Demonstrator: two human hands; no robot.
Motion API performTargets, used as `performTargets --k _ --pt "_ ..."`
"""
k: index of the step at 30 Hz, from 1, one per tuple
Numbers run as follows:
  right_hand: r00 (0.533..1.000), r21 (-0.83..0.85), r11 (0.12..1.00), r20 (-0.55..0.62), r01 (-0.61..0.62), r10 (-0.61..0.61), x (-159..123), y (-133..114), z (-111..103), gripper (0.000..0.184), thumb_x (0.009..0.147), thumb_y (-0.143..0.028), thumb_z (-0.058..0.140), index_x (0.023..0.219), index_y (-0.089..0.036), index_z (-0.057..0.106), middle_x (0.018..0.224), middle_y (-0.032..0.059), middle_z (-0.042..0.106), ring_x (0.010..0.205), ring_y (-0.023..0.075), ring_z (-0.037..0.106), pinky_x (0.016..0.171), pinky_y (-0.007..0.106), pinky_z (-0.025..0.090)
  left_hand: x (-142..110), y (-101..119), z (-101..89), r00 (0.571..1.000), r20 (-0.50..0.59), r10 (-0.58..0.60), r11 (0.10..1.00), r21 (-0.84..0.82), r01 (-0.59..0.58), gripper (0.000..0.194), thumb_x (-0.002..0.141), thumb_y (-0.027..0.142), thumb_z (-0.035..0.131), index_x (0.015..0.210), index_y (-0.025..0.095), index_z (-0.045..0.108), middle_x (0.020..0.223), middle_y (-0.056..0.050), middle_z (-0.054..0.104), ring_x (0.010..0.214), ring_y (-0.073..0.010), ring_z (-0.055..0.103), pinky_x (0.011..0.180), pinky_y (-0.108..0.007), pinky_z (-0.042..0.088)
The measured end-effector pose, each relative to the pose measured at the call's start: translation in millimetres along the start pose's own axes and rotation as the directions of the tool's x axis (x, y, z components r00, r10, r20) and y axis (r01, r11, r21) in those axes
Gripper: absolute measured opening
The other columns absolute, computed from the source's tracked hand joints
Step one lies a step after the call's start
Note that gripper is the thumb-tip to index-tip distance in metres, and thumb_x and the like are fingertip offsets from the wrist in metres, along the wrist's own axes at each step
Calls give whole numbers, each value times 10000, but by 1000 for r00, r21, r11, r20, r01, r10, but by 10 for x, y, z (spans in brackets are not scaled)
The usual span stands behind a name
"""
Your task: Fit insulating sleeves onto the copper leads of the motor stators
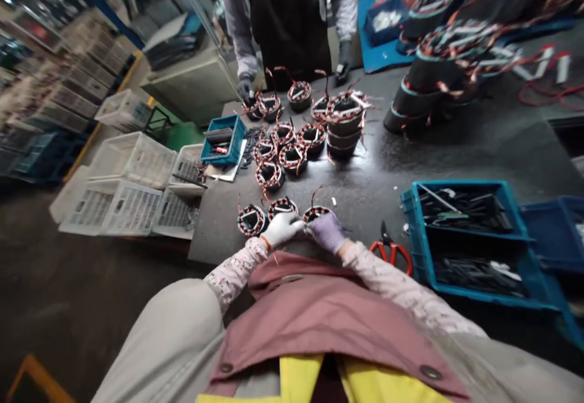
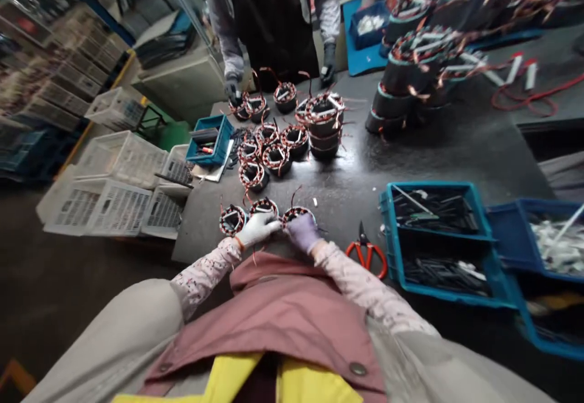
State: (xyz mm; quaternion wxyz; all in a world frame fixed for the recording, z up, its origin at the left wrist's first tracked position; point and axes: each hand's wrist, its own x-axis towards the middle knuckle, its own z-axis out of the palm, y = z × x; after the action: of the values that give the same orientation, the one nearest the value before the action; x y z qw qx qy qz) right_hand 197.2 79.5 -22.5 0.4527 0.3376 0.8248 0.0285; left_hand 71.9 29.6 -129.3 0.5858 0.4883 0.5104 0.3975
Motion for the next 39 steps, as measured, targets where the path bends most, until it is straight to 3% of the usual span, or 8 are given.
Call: performTargets --k 10,19,26,28,30,34,36,39 --pt "939 172 976 -293 -133 180 -410 616 416 492 932 -415 678 1345 -150 704 1454 186 613 1326 361 531 1115 503 404 -142 141 191 979 174 108 848 498 -182 625 981 385 590 1554 180 446 1533 -182 520 1233 -286 657 952 -339 522" --pt "974 67 980 -117 -189 195 -376 279 384 394 931 -364 689 1270 -164 729 1616 200 447 1361 395 485 1008 511 478 471 546 279 899 435 56 744 582 -328 229 936 205 590 973 122 800 903 -149 760 939 -255 747 860 -309 538" --pt "937 293 925 -179 -241 300 -441 274 592 324 954 -294 605 1230 -195 744 1521 170 569 1332 369 555 1030 510 514 42 625 493 831 548 96 925 260 -278 358 922 336 555 742 134 790 611 0 658 562 -131 579 573 -183 515" --pt "909 461 872 -273 -162 313 -572 378 735 377 924 -356 642 1253 -193 726 1482 180 601 1334 352 571 1078 516 503 -176 609 524 805 561 192 973 -5 -229 291 951 310 570 889 131 791 712 -3 709 635 -118 625 648 -185 536" --pt "821 650 757 -395 -67 412 -704 506 865 490 910 -475 640 1295 -177 693 1461 195 611 1345 336 579 1089 511 510 -317 532 488 877 432 211 977 -77 -198 302 1005 291 518 1038 129 770 897 -57 758 787 -143 685 779 -241 561" --pt "619 946 324 -266 20 739 -606 628 881 640 978 -662 389 1276 -178 684 1284 171 713 1158 265 702 988 470 580 -230 282 488 936 231 266 902 285 -326 256 980 263 587 1092 125 771 1336 -195 682 1179 -279 666 1050 -447 522" --pt "671 971 237 -186 17 717 -322 558 734 669 995 -670 310 1183 -183 729 1200 140 752 1094 242 723 982 443 582 -84 169 619 878 302 371 811 355 -465 211 938 203 638 1062 121 788 1412 -214 642 1292 -320 612 1140 -513 465" --pt "828 874 442 -88 -202 553 197 296 424 529 1029 -543 371 1076 -204 773 1157 109 774 1152 243 702 1045 407 534 63 17 848 801 345 488 747 309 -589 188 922 166 647 1023 114 797 1275 -205 711 1228 -296 643 1130 -485 482"
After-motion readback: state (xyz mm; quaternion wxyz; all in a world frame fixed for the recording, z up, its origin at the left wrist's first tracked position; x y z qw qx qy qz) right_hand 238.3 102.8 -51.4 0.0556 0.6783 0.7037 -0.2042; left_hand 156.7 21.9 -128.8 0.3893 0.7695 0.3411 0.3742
